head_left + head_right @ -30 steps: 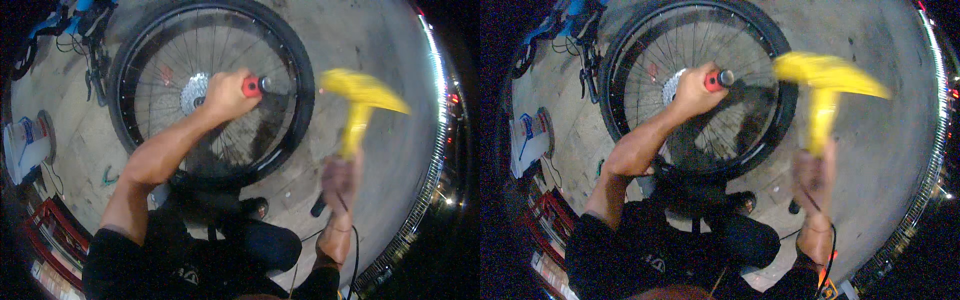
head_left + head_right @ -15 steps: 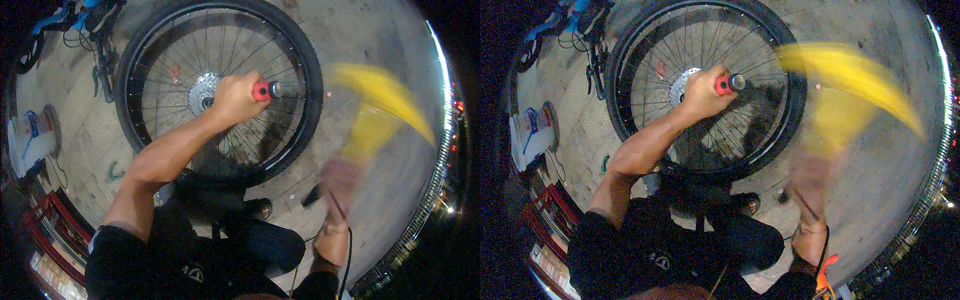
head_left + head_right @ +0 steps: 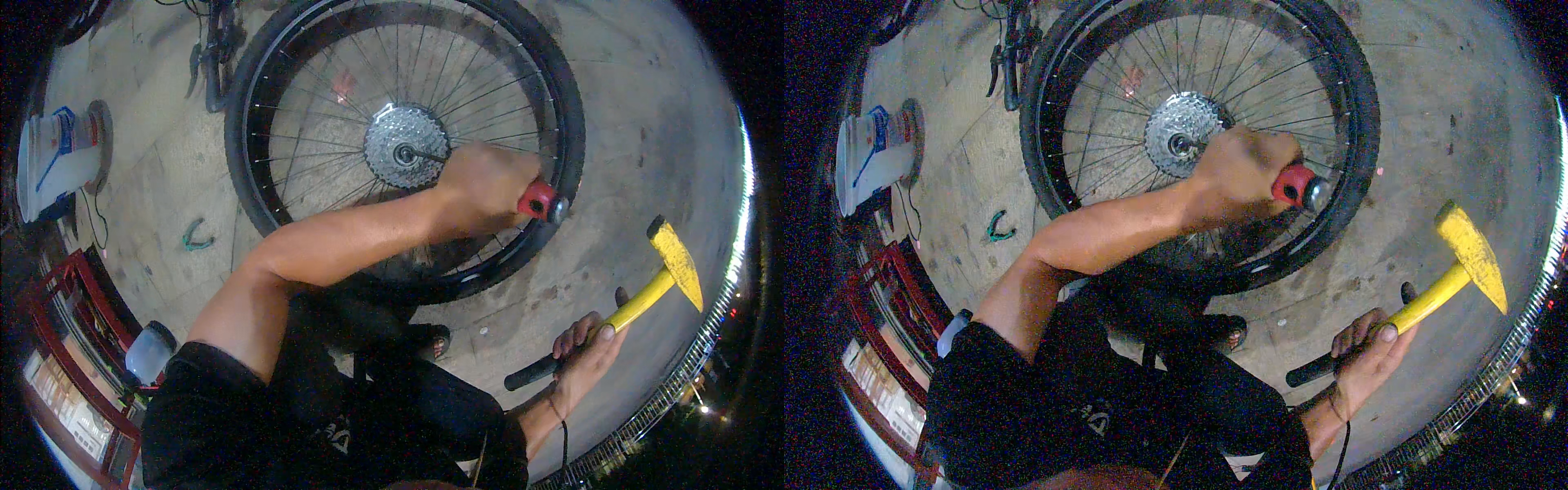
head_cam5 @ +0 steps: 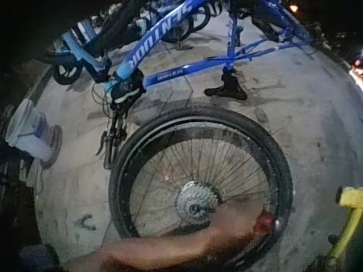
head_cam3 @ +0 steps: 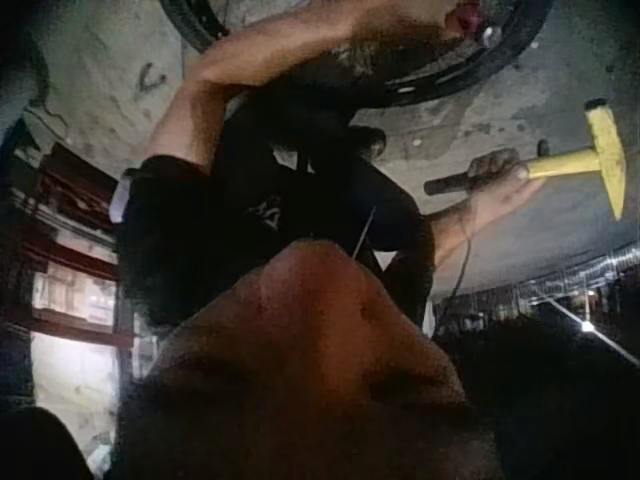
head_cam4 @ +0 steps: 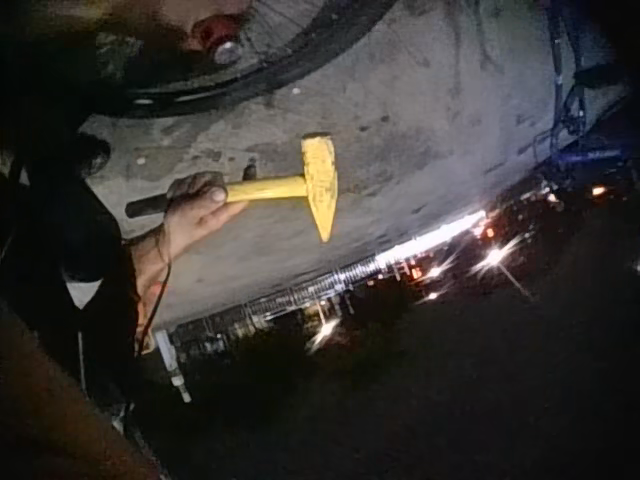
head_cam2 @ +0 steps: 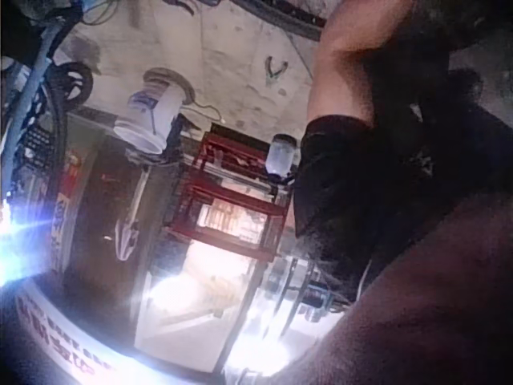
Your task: The person uses a red-handled tool and a yellow hammer to work on the hub of a bicycle wheel. They repeatedly tap the tool against the hub while holding the wheel steady.
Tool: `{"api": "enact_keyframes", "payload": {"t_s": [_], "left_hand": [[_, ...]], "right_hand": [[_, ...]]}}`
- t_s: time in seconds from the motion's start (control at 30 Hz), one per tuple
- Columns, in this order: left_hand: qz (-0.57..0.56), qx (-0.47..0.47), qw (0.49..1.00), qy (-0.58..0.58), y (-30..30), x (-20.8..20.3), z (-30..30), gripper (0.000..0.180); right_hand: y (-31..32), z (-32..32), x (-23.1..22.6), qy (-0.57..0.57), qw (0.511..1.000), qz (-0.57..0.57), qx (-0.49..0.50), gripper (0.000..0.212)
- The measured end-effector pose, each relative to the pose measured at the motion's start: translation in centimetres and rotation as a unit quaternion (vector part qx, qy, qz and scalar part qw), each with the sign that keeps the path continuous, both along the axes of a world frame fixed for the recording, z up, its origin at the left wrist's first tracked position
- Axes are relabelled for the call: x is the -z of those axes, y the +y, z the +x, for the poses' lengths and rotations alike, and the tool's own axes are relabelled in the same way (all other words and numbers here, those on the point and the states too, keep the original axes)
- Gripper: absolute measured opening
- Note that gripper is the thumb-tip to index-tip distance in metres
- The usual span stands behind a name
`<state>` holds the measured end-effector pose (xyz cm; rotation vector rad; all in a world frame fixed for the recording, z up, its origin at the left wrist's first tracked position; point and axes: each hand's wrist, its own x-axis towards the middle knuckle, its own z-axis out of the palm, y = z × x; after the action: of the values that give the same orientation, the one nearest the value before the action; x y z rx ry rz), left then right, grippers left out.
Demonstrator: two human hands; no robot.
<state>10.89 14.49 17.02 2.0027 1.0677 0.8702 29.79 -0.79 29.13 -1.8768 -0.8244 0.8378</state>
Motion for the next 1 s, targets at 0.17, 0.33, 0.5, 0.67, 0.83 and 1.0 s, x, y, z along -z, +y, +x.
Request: {"api": "enact_keyframes", "payload": {"t_s": [0.17, 0.33, 0.5, 0.67, 0.83, 1.0], "left_hand": [[0.069, -0.018, 0.996, -0.061, -0.8, 0.6, 0.1, 0.033], [0.089, -0.025, 0.993, -0.070, -1.0, 0.9, -0.2, 0.031], [0.102, -0.023, 0.990, -0.097, -1.2, 0.2, -0.5, 0.031], [0.084, -0.026, 0.993, -0.076, -1.0, 0.9, -0.3, 0.034], [0.083, -0.039, 0.993, -0.069, -0.4, 1.7, -0.3, 0.037], [0.000, -0.037, 0.999, -0.040, 0.2, 1.0, -0.4, 0.033]], "right_hand": [[0.2, -1.0, 0.7, -0.009, 1.000, 0.016, -0.010, 0.071], [0.2, -0.9, 1.0, -0.006, 0.999, 0.008, -0.041, 0.073], [0.0, -1.3, 0.7, -0.021, 0.998, -0.003, -0.063, 0.068], [-0.1, -1.5, 0.9, -0.033, 0.998, -0.006, -0.059, 0.069], [0.0, -1.6, 1.1, -0.021, 0.999, -0.006, -0.044, 0.070], [-0.1, -1.8, 0.9, -0.033, 0.998, -0.015, -0.052, 0.073]]}}
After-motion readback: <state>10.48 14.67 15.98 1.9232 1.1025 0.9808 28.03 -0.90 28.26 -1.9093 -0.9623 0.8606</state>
